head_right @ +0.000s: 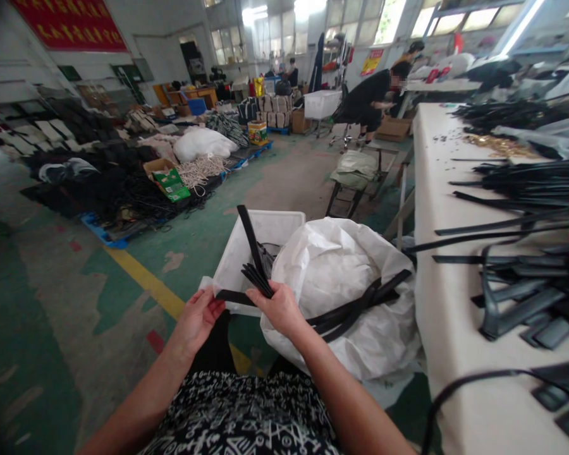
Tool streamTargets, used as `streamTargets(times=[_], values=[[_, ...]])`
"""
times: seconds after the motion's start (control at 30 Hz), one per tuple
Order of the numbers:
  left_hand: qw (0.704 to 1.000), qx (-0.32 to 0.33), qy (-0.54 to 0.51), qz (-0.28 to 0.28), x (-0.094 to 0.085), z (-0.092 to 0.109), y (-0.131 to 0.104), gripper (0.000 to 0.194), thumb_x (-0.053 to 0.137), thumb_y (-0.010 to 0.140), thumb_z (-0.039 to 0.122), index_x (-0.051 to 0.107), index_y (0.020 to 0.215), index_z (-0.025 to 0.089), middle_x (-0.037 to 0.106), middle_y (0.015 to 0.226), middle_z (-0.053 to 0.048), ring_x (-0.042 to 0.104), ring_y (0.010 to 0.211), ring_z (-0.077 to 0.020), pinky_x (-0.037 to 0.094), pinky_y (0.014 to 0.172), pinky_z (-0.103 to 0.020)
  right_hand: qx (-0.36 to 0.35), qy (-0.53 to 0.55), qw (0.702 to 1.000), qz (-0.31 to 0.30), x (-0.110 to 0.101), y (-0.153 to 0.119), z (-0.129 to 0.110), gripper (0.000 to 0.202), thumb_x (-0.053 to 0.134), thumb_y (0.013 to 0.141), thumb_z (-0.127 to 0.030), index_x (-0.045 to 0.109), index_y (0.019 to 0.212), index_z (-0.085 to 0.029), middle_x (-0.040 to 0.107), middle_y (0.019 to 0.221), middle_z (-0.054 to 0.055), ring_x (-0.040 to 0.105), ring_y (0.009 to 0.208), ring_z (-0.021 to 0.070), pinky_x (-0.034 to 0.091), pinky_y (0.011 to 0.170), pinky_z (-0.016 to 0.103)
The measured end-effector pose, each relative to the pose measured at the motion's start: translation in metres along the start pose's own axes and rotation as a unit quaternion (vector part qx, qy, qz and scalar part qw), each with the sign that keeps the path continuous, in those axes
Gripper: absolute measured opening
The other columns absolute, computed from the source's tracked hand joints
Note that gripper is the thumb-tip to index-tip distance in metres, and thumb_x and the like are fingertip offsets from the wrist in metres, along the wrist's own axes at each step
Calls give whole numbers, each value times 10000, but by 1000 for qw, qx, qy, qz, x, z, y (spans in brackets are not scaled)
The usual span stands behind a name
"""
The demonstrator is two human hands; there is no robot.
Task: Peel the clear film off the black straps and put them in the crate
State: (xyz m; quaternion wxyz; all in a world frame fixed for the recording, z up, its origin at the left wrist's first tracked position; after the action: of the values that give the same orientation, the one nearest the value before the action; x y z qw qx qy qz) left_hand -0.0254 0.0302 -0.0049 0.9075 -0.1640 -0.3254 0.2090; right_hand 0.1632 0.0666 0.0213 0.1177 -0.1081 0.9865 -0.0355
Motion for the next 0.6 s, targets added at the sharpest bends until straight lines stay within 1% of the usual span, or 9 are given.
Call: streamTargets(times=[0.17,0.27,0.33,0.4,0.43,0.47,0.5,0.57,0.6], values=[[1000,-7,4,-8,3,2,-2,240,822,609,225,645,749,141,708,664,-20,674,604,-139,551,550,-204,-32,-84,996,29,-5,0,-2,314,580,779,-463,596,653,-176,513,566,-23,464,560,127,364,552,233],[1000,-17,4,-10,4,-1,-3,240,818,617,223,644,759,138,708,662,-21,674,600,-138,553,547,-204,-47,-158,986,35,-3,-2,-7,331,578,791,-465,587,617,-183,518,538,-19,466,537,127,332,531,230],[999,-28,13,-17,6,-7,-4,248,828,603,213,642,743,128,708,653,-29,670,583,-138,553,540,-204,-60,-206,976,43,3,-4,-12,302,585,799,-430,594,623,-185,546,552,-14,475,541,125,311,527,229],[998,-42,22,-36,8,-14,-5,250,833,597,199,646,742,116,711,660,-43,673,587,-143,556,541,-204,-75,-240,967,51,9,-6,-19,214,597,797,-356,618,666,-189,593,605,-7,502,576,129,311,541,226],[998,-49,21,-46,9,-17,-4,245,831,601,189,649,747,113,712,665,-46,674,589,-142,557,544,-203,-79,-243,966,44,11,-6,-21,167,600,794,-321,630,694,-191,614,635,-3,520,601,132,318,550,223],[997,-53,15,-51,10,-18,-3,232,824,610,176,648,747,113,711,663,-44,671,581,-137,557,542,-201,-76,-234,969,22,13,-6,-23,144,598,793,-303,634,710,-190,625,647,1,534,610,133,327,552,220],[997,-55,7,-50,9,-16,-1,211,812,626,162,645,746,115,708,659,-39,663,564,-129,554,533,-198,-66,-209,976,-17,13,-6,-24,151,590,800,-303,631,714,-186,627,643,3,541,601,131,337,544,216],[998,-50,-13,-25,5,-7,5,146,769,675,129,636,732,118,696,630,-27,639,513,-110,544,498,-188,-22,-127,984,-122,12,-7,-24,217,558,829,-347,614,709,-174,616,610,1,533,541,116,358,510,206],[999,-44,-23,-5,2,-1,8,112,741,703,113,630,722,119,686,607,-19,626,489,-103,536,480,-182,4,-88,982,-168,9,-8,-23,255,541,840,-374,602,700,-170,604,587,-2,518,505,107,364,489,201]])
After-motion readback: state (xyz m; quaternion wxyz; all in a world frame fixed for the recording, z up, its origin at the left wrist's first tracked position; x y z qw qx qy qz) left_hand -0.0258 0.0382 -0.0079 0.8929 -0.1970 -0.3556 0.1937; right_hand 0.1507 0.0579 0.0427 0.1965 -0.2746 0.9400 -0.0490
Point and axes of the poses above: each hand's wrist, its own y-axis towards the middle knuckle, its own x-axis out of the palm, z = x × y, the point moved 4 cm from there along y, towards the middle knuckle
